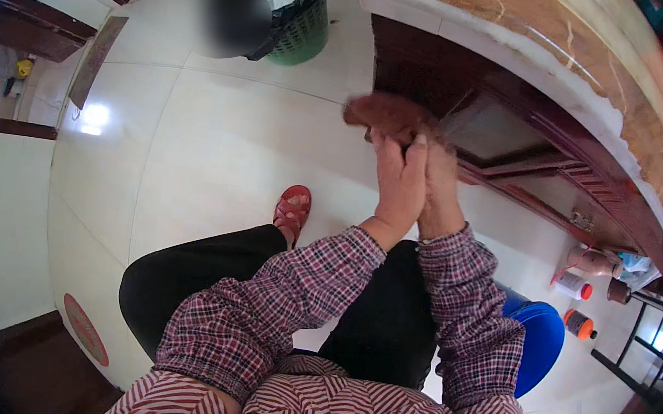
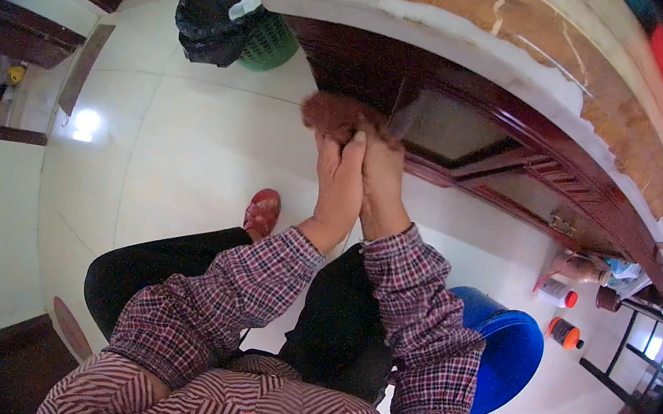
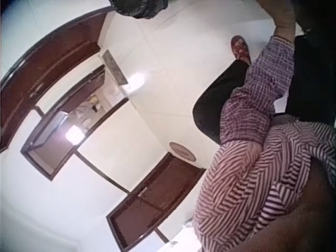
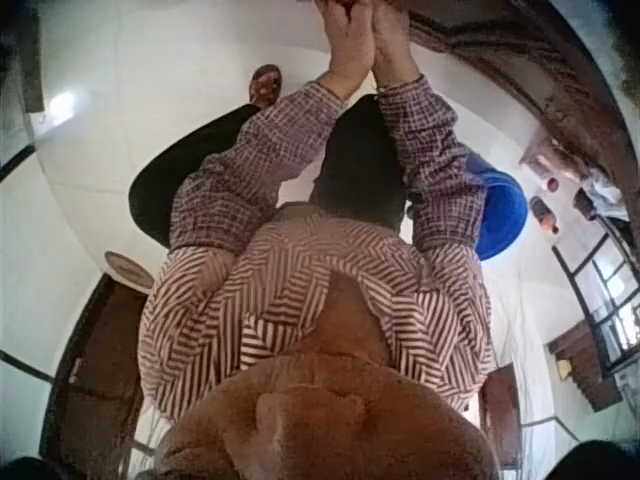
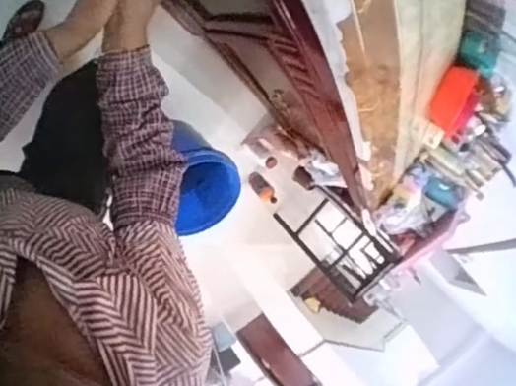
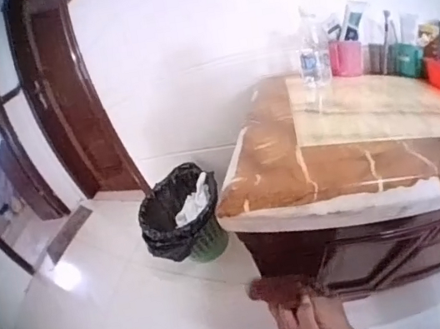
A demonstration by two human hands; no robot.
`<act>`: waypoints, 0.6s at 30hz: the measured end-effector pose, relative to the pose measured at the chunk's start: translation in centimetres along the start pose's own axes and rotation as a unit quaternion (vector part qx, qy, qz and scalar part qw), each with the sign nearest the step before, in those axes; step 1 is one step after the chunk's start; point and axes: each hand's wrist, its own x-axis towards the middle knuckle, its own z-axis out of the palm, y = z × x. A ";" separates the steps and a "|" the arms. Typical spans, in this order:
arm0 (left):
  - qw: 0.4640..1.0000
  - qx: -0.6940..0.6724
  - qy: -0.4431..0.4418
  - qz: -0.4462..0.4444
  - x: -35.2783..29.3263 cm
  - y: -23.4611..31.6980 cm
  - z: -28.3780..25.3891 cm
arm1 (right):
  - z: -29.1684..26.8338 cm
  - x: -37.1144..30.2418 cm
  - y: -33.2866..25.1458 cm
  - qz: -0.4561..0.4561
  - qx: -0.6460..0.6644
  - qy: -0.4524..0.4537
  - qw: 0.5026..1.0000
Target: The recorder wipes down a wooden cabinet with a cloth and organizes various bottles and cleaning supplies inside the cabinet.
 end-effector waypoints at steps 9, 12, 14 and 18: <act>0.975 -0.023 0.040 0.216 3.0 6.6 -2.1 | 7.3 -1.2 -6.7 0.030 -0.038 -0.016 0.999; 0.969 0.006 0.044 0.241 3.4 5.2 -2.0 | 6.1 -0.7 -4.6 -0.001 0.037 -0.028 0.999; 0.970 0.011 0.040 0.238 2.2 3.6 -1.3 | 2.3 0.3 -1.3 -0.005 0.021 -0.017 1.000; 0.980 0.070 0.035 0.182 2.6 1.8 -2.3 | 4.6 -0.7 -1.7 0.052 0.038 0.037 0.997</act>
